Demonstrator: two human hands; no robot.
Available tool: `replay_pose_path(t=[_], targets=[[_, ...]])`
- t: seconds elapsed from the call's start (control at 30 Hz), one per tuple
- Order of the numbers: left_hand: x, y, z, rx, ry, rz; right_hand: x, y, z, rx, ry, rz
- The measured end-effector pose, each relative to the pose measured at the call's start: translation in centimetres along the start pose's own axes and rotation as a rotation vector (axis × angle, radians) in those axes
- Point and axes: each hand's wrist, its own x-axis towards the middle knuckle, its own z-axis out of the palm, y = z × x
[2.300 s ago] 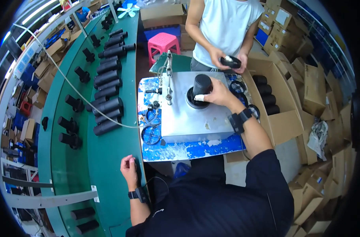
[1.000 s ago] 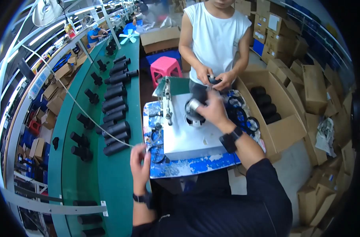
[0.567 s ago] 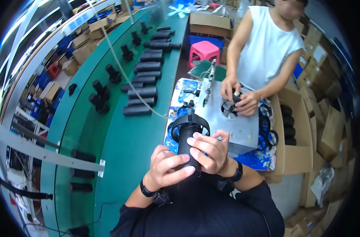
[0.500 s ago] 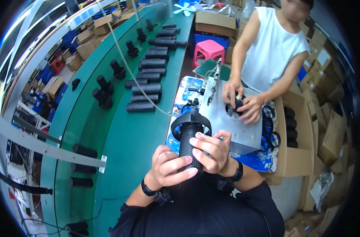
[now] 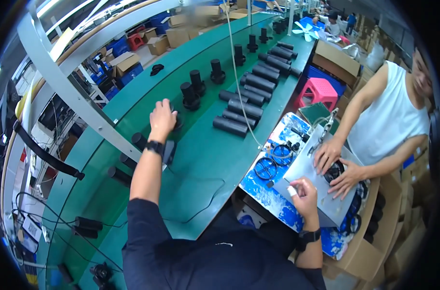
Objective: The person picks up a black cylinder, turns it over to show the internal circuit board, and places it into a metal machine. They then press a black cap onto the cylinder before removing it and setting it back on the table.
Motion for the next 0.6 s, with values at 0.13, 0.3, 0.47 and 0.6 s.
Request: replay_pose_path(t=[0.13, 0.3, 0.47, 0.6], targets=[[3.7, -6.7, 5.8, 0.099, -0.047, -0.18, -0.5, -0.7, 0.4, -0.012, -0.022, 0.012], [3.2, -5.6, 4.1, 0.216, -0.266, -0.292, -0.3, -0.7, 0.6, -0.055, -0.003, 0.015], [5.3, -6.7, -0.3, 0.714, -1.058, -0.617, 0.5, -0.5, 0.9, -0.062, -0.019, -0.007], [1.6, -6.6, -0.7, 0.386, -0.693, -0.658, 0.5, -1.1, 1.1, -0.071, -0.035, -0.001]])
